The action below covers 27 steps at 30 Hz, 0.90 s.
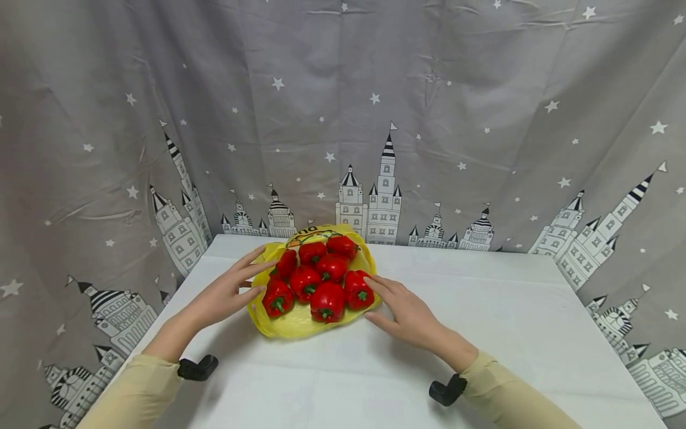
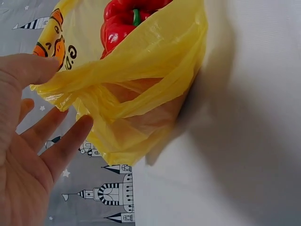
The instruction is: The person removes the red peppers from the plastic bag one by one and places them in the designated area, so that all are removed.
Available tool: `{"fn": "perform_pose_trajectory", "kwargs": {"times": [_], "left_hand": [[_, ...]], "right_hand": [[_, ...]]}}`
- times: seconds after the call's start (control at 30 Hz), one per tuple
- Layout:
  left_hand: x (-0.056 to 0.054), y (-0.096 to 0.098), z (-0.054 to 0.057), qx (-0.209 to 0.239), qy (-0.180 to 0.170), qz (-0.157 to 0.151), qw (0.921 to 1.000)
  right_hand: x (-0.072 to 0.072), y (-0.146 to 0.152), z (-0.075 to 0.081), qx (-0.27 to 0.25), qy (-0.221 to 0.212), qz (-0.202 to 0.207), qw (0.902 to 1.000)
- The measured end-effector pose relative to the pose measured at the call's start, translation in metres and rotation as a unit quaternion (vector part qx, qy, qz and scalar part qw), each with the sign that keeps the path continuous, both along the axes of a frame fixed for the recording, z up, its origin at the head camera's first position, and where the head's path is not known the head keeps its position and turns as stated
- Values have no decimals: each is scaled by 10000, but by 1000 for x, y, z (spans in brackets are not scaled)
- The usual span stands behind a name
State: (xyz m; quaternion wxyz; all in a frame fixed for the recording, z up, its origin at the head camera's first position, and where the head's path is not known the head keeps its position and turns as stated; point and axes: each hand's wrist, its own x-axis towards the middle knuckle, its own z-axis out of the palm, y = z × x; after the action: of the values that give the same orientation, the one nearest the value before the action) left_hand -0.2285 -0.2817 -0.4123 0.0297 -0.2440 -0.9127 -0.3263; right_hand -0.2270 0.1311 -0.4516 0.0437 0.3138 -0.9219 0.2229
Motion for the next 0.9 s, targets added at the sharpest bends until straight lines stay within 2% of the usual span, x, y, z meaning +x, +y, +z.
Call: {"fn": "perform_pose_trajectory", "kwargs": {"times": [0.17,0.37,0.53,0.77,0.9], "left_hand": [[-6,0,-2,128,-184,-130,9997],[-8,1,-1,218,-214,-244,9992],[-9,1,-2,320,-338,-318,9984],[-7,2,-1,111,-351,-278,9989],[-6,3,1,29,-375,-244,9990]], "right_hand": [[-2,-7,1,-24,-21,38,10000],[-9,-12,7,-420,-85,118,9990],[-15,-17,10,-660,-394,27,9970],[-24,-22,15,-941,-811,-135,9922],[-29,-23,16,-1331,-1125,-203,9845]]}}
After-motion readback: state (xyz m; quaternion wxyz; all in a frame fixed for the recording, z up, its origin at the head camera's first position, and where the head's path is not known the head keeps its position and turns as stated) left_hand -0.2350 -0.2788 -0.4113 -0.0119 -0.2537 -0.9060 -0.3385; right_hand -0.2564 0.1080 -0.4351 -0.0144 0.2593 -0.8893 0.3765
